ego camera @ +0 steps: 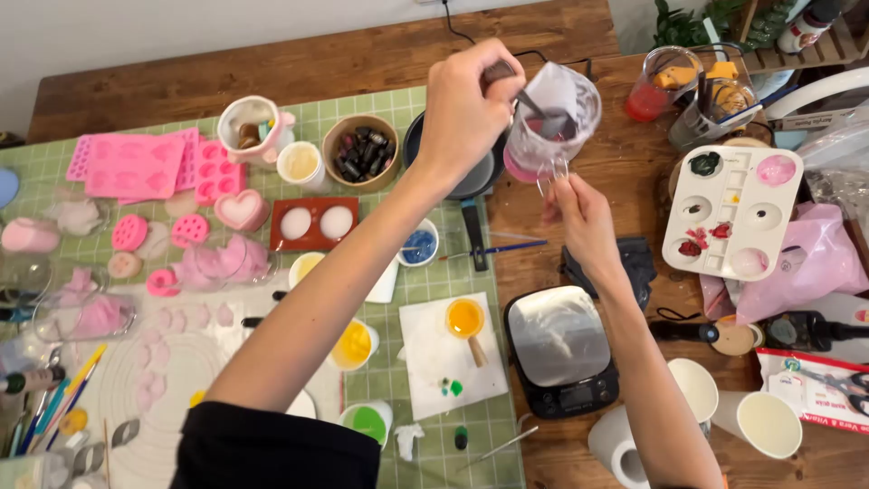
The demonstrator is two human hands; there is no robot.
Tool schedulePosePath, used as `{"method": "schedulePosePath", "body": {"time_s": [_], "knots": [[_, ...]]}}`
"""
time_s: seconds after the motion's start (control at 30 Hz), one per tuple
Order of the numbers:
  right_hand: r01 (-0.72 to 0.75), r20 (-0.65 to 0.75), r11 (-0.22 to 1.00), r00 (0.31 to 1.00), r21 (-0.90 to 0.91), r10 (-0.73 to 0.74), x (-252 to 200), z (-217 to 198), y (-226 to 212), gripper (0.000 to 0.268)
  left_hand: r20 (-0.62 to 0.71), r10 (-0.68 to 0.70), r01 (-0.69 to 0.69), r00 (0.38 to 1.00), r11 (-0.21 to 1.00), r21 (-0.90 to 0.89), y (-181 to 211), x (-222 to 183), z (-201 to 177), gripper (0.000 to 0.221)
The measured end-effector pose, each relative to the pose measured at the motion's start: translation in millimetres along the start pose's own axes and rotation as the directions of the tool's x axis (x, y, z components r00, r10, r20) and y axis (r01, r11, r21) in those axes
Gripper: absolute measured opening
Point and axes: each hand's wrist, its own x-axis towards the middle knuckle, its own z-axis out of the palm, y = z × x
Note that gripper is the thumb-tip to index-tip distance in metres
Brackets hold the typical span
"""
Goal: The recorder is mixing dyes and shaping wax components for candle making at a studio workbench.
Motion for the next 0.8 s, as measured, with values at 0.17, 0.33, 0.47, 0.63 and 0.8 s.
{"method": "schedulePosePath", "body": {"time_s": [0.17, 0.33, 0.47, 0.63, 0.8], "knots": [[-0.078, 0.081, 0.997, 0.994, 0.009, 0.077, -91.6, 16.7, -35.7, 0.032, 0.170, 0.113, -0.140, 0.979, 0.978, 0.152, 38.8, -51.1, -39.3, 0.007], [-0.128, 0.180, 0.991, 0.975, -0.041, 0.134, -178.0, 47.2, -18.8, 0.034, 0.393, 0.015, -0.123, 0.919, 0.960, 0.252, 65.5, -127.9, -76.8, 0.006], [-0.233, 0.350, 0.972, 0.911, 0.001, 0.218, -233.0, 76.4, 19.4, 0.035, 0.468, -0.194, 0.055, 0.862, 0.954, 0.294, 61.1, -194.3, -104.1, 0.009], [-0.299, 0.462, 0.953, 0.853, 0.054, 0.242, -278.7, 100.6, 70.3, 0.031, 0.426, -0.405, 0.235, 0.809, 0.887, 0.399, 46.1, -274.6, -120.0, 0.011], [-0.300, 0.488, 0.954, 0.829, -0.022, 0.273, -288.7, 105.9, 100.5, 0.029, 0.358, -0.387, 0.236, 0.850, 0.886, 0.398, 45.5, -319.3, -123.0, 0.011]]}}
